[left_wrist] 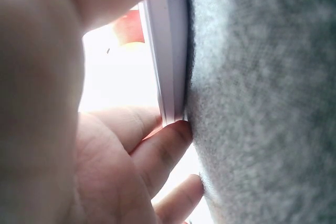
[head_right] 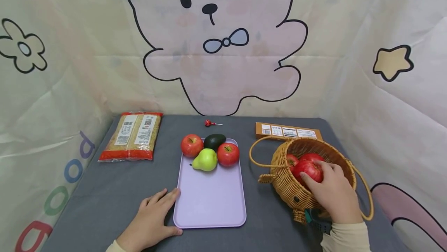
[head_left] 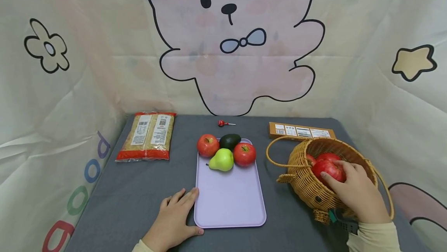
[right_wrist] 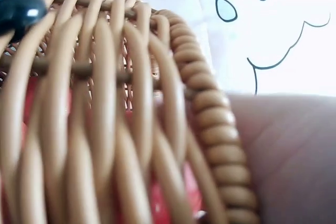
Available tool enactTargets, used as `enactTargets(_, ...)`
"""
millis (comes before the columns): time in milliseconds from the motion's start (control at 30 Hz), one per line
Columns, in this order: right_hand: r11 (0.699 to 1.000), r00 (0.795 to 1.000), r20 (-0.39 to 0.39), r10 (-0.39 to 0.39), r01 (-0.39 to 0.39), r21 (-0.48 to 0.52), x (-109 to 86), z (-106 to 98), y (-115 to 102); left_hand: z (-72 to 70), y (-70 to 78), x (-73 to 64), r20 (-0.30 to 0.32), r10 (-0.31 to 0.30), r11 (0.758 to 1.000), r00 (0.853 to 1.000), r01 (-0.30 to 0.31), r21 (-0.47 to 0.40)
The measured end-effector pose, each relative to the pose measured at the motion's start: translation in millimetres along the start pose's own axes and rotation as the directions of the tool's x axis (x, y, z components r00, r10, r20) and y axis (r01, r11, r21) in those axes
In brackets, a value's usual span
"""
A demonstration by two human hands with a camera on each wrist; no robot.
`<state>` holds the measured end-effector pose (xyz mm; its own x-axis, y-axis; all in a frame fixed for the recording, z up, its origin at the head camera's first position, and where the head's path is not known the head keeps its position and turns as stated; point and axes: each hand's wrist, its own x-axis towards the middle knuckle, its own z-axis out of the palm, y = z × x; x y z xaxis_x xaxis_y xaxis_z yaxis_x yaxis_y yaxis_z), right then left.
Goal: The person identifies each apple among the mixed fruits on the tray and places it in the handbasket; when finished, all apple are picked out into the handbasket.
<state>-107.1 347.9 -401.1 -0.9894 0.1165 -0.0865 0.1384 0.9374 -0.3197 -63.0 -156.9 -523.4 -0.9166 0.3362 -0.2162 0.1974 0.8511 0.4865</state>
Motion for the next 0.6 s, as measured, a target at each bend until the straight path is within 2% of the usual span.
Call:
enactTargets(100,1.0,0.998,-0.057,0.007,-0.007,-0.005,-2.9,0,-3,-0.1,-0.1,-0.5,-0.003,0.001,1.0,1.0,-0.001,0.004)
enactTargets(167,1.0,0.992,-0.128,0.015,-0.016,-0.004,-7.3,0,-6,0.0,0.5,-0.3,-0.005,0.003,1.0,1.0,-0.003,0.007)
enactTargets(267,1.0,0.963,-0.268,0.005,0.001,0.022,-15.0,-1,-15,0.0,1.1,-0.3,-0.009,0.004,1.0,1.0,-0.004,0.011)
enactTargets(333,0.998,0.929,-0.368,-0.027,0.046,0.043,-20.4,-3,-24,-0.2,1.1,-0.4,-0.012,0.005,1.0,1.0,-0.005,0.012)
enactTargets(433,0.983,0.854,-0.501,-0.141,0.182,0.033,-25.0,-2,-40,-0.7,1.4,-1.2,-0.014,0.004,1.0,1.0,-0.004,0.012)
enactTargets(533,0.944,0.784,-0.544,-0.297,0.328,-0.042,-25.5,2,-58,-1.3,1.8,-1.2,-0.011,0.002,1.0,1.0,-0.002,0.011)
enactTargets(600,0.907,0.758,-0.52,-0.395,0.412,-0.088,-23.8,8,-70,-1.4,2.1,-1.0,-0.007,-0.001,1.0,1.0,0.001,0.01)
